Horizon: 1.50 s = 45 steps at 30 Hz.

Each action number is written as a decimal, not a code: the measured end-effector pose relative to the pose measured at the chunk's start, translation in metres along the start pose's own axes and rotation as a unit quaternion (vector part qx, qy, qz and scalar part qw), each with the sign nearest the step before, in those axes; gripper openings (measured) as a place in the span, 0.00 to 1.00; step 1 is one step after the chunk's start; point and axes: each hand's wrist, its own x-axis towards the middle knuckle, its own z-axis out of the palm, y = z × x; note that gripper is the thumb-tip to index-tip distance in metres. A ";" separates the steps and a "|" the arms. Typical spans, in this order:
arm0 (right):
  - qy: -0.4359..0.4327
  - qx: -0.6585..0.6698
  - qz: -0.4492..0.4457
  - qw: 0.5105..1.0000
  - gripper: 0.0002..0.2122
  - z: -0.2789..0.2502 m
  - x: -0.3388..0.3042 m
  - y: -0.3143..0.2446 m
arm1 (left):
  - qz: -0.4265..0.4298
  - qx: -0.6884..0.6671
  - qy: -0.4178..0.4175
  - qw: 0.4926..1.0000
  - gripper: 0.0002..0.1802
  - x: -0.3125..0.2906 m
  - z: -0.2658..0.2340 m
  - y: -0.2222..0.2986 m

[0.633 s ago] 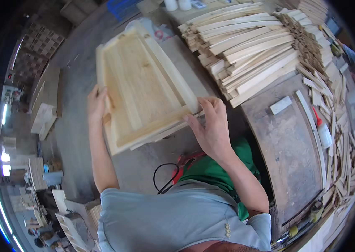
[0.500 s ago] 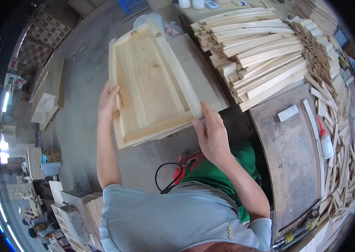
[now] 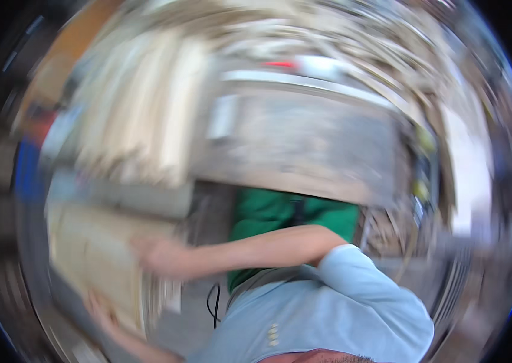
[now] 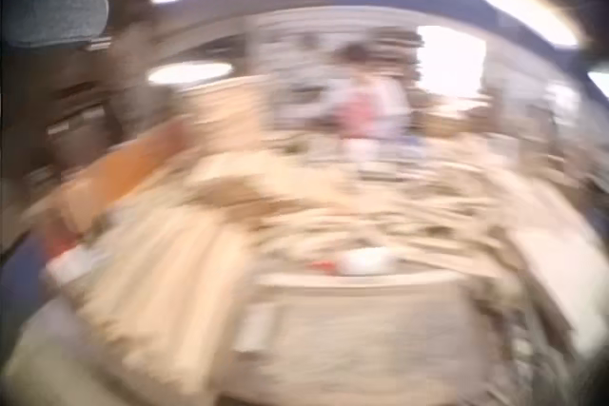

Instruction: Assembling wooden panels by applying glue to the edges and securing wooden strips with a pneumatic nail gun.

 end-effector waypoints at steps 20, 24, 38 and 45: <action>0.839 -0.227 0.355 0.344 0.27 -0.290 -0.503 -0.038 | 0.623 -0.130 -0.661 0.397 0.27 -0.500 0.516 0.277; 0.848 -0.159 0.340 0.375 0.28 -0.297 -0.515 -0.021 | 0.678 -0.136 -0.585 0.424 0.35 -0.605 0.596 0.290; 0.884 0.012 0.141 0.445 0.19 -0.230 -0.419 -0.045 | 0.117 -0.225 -0.807 0.533 0.23 -0.534 0.554 0.276; 0.811 0.271 -0.018 0.518 0.19 -0.232 -0.388 -0.028 | 0.101 -0.270 -0.731 0.618 0.21 -0.264 0.499 0.268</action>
